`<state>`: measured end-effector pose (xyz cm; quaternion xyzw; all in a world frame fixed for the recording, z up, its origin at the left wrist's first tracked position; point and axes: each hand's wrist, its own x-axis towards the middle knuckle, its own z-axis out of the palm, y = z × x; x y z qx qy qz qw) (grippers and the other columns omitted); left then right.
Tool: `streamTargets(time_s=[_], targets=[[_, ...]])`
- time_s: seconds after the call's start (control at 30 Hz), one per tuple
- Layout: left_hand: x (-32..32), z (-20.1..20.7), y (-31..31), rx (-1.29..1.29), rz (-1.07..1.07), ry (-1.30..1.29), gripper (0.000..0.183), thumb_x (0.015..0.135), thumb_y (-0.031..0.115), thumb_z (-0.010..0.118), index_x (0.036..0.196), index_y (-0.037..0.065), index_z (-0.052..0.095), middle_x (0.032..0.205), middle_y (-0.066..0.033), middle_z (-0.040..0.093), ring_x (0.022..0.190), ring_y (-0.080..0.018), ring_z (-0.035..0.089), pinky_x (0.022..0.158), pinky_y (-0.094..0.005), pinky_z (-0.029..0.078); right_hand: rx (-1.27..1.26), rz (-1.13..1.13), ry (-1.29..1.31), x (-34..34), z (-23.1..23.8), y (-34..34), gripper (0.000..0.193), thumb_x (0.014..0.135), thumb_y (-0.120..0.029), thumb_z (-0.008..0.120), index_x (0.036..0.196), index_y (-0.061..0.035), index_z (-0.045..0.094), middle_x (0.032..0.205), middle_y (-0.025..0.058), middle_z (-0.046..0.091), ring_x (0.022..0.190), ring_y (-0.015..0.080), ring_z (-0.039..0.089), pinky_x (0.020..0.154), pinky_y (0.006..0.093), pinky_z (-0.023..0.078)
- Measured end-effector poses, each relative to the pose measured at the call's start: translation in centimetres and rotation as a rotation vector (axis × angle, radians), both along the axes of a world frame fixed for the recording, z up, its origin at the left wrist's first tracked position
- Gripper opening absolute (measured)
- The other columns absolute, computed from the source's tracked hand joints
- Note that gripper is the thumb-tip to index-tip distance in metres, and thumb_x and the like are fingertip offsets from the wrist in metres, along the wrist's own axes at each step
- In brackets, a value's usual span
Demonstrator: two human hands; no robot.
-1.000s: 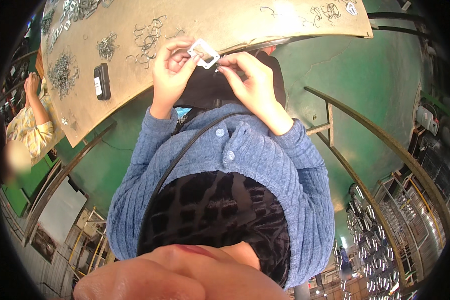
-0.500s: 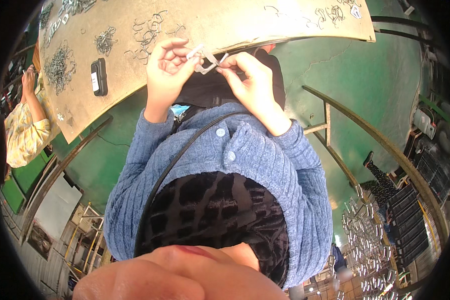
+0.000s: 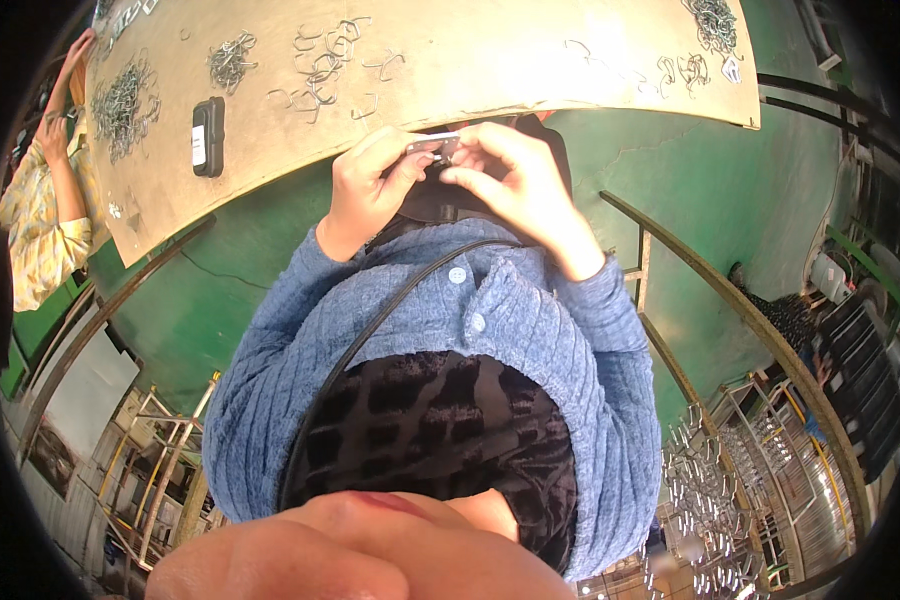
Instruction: The person picks up a small metal bracket and a wire hook from a table, joins them together by hand, and then hangs the assembled piece onto a chain rack.
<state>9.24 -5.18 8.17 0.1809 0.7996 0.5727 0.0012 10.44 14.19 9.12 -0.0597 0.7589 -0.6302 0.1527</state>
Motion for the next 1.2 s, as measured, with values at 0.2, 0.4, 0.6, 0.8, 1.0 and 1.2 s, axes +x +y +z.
streamTargets(time_s=[0.2,0.4,0.6,0.8,1.0,1.2], targets=[[0.1,0.0,-1.1,0.014,0.005,0.108,0.011,0.084,0.003,0.063,0.092,-0.003,0.067,0.071,-0.0072,0.060,0.059,-0.0120,0.060,0.054,-0.0229,0.045,0.307,0.101,0.269,-8.5,-1.3,-1.3,0.027,0.084,-0.020,0.065,0.106,-0.0055,0.061,0.090,0.0036,0.061,0.080,0.0129,0.059,0.073,0.0261,0.048],[-0.4,0.2,-1.3,0.012,-0.010,0.076,0.011,0.085,0.003,0.063,0.091,-0.005,0.066,0.073,-0.0081,0.061,0.059,-0.0124,0.061,0.054,-0.0228,0.046,0.694,0.177,0.625,-13.2,-6.7,-5.1,0.013,0.082,-0.017,0.064,0.086,-0.0060,0.059,0.089,0.0123,0.059,0.081,0.0312,0.061,0.070,0.0378,0.048],[-0.3,-0.4,-1.4,0.043,-0.008,-0.002,0.010,0.086,0.003,0.062,0.091,-0.005,0.066,0.074,-0.0083,0.060,0.059,-0.0126,0.061,0.053,-0.0229,0.047,0.853,0.046,0.762,-10.5,-6.7,-4.7,0.013,0.082,-0.016,0.062,0.081,-0.0044,0.056,0.087,0.0146,0.059,0.079,0.0341,0.060,0.067,0.0418,0.048],[-1.2,-0.5,0.1,0.048,-0.012,0.003,0.009,0.085,0.005,0.063,0.088,-0.003,0.065,0.070,-0.0086,0.058,0.058,-0.0146,0.057,0.052,-0.0257,0.044,0.432,-0.240,0.597,-7.9,-4.8,-0.8,0.013,0.086,-0.007,0.057,0.098,-0.0031,0.061,0.084,0.0095,0.064,0.073,0.0209,0.063,0.067,0.0300,0.050],[-1.6,-0.7,1.0,0.060,-0.001,-0.034,0.011,0.084,0.010,0.066,0.082,-0.001,0.064,0.066,-0.0100,0.056,0.058,-0.0201,0.053,0.053,-0.0310,0.042,-0.220,-0.358,0.026,-3.2,2.6,0.7,0.012,0.085,-0.006,0.064,0.095,-0.0005,0.064,0.086,0.0039,0.065,0.072,0.0072,0.059,0.067,0.0210,0.048],[-2.2,0.4,1.9,0.002,-0.068,0.060,0.008,0.085,0.006,0.065,0.087,-0.002,0.067,0.066,-0.0066,0.058,0.056,-0.0116,0.057,0.050,-0.0236,0.043,-0.140,-0.348,0.112,-2.1,2.5,-0.5,0.008,0.078,-0.011,0.070,0.082,-0.0043,0.069,0.102,0.0079,0.061,0.087,0.0112,0.059,0.079,0.0274,0.046]])
